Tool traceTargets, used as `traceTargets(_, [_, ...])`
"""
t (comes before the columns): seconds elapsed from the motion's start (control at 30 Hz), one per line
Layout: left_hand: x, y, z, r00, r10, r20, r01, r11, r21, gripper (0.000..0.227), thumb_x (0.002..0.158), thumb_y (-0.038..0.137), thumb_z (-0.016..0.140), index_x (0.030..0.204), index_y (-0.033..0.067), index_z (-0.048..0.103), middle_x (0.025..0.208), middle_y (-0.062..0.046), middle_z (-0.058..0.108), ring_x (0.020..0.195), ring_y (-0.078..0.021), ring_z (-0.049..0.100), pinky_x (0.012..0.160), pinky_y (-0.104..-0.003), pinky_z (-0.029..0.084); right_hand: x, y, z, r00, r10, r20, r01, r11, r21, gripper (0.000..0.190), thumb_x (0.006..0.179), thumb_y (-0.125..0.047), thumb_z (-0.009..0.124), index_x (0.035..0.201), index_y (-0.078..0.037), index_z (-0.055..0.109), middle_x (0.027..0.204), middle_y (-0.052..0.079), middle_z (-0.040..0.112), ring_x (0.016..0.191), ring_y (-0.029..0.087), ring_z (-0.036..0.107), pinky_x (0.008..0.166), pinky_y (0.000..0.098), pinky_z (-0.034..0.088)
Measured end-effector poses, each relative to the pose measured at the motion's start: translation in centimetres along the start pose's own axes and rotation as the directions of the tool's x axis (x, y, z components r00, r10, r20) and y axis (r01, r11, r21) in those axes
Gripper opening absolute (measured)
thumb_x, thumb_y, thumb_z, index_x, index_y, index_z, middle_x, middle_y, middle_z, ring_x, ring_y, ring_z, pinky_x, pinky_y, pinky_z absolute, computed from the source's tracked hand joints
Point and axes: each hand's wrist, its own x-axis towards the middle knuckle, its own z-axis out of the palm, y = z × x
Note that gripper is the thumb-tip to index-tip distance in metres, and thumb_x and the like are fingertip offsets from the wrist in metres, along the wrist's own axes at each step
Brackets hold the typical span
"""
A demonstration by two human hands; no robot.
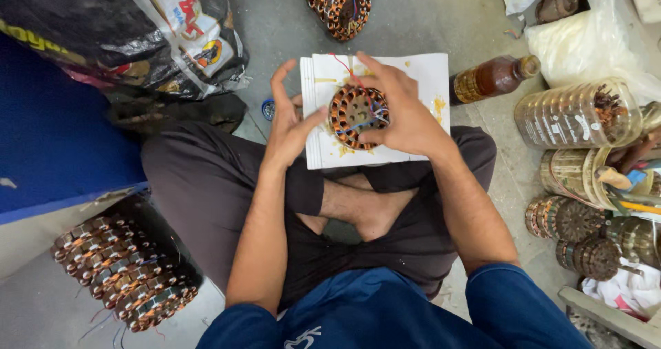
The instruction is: The person sits on the floor and pours a brown liquid from a plastic bottle onto copper-wound motor stators placed on a white paper. The person handles several stators one at a time, pouring the liquid into the slots and then placing them aside.
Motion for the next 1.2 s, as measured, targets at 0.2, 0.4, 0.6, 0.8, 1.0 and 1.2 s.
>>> traceTargets(0.2, [-0.4, 1.5, -0.3, 0.950, 0.231, 0.210, -0.299, 0.868, 0.397, 0.056, 0.074, -0.003, 0.084, 0.112, 0.0075, 0.044, 0.107, -0.015, 0.050, 0.107, -0.0253, 0.053, 0.099, -0.037, 0.045, 0.7, -1.6, -1.0, 0.919, 0.387, 0.078, -0.395, 0.896, 0.204, 0.095, 0.074, 0.005, 0.076, 0.159, -0.017, 0.038, 0.084, 0.005, 0.067, 0.082, 0.028, 0.063, 0.081, 0.0387, 0.051])
traceTargets(0.4, [-0.9, 2.4, 2.5, 0.981, 0.187, 0.052, -0.185, 0.819, 0.544, 0.047, 0.059, 0.013, 0.088, 0.078, 0.0036, 0.046, 0.094, -0.014, 0.052, 0.086, -0.0308, 0.058, 0.076, -0.038, 0.050, -0.1, -6.2, 2.0, 0.983, 0.021, -0.183, -0.045, 0.990, -0.131, 0.067, 0.080, 0.007, 0.062, 0.146, -0.006, 0.053, 0.107, 0.018, 0.068, 0.098, 0.038, 0.067, 0.082, 0.0461, 0.053])
traceTargets(0.6, [-1.0, 1.5, 3.2, 0.953, 0.294, 0.076, -0.277, 0.741, 0.612, 0.025, 0.080, 0.017, 0.073, 0.094, -0.0019, 0.065, 0.100, -0.017, 0.054, 0.094, -0.0351, 0.060, 0.079, -0.039, 0.050, -1.1, -8.9, 4.9, 0.996, -0.002, -0.093, -0.011, 0.991, -0.133, 0.052, 0.074, 0.000, 0.064, 0.125, -0.001, 0.058, 0.101, 0.016, 0.065, 0.102, 0.037, 0.063, 0.086, 0.0487, 0.051])
traceTargets(0.8, [-1.1, 1.0, 3.2, 0.954, 0.290, 0.069, -0.280, 0.790, 0.546, 0.020, 0.090, 0.016, 0.078, 0.086, -0.0017, 0.069, 0.099, -0.013, 0.059, 0.092, -0.0276, 0.062, 0.080, -0.037, 0.050, -2.5, -8.5, 3.8, 0.967, 0.034, -0.251, -0.020, 0.998, 0.060, 0.055, 0.081, 0.005, 0.065, 0.135, -0.004, 0.059, 0.119, 0.017, 0.065, 0.113, 0.038, 0.062, 0.098, 0.0464, 0.047])
traceTargets(1.0, [-0.7, 0.5, 3.1, 0.961, 0.274, -0.032, -0.225, 0.846, 0.484, 0.036, 0.093, 0.017, 0.082, 0.073, -0.0035, 0.060, 0.099, -0.013, 0.057, 0.086, -0.0212, 0.062, 0.078, -0.030, 0.049, -7.3, -0.1, 3.3, 0.825, 0.341, -0.451, -0.284, 0.940, 0.192, 0.053, 0.083, 0.001, 0.078, 0.132, -0.007, 0.061, 0.132, 0.012, 0.066, 0.120, 0.028, 0.064, 0.102, 0.0356, 0.050])
traceTargets(1.2, [-0.1, 0.2, 1.8, 0.982, 0.190, -0.004, -0.176, 0.914, 0.365, 0.030, 0.094, 0.018, 0.081, 0.075, -0.0026, 0.068, 0.106, -0.010, 0.066, 0.094, -0.0194, 0.067, 0.083, -0.030, 0.051, -11.8, 15.8, 0.7, 0.062, 0.663, -0.746, -0.169, 0.744, 0.646, 0.092, 0.069, 0.020, 0.071, 0.147, -0.011, 0.036, 0.150, 0.017, 0.045, 0.137, 0.032, 0.051, 0.109, 0.0445, 0.051])
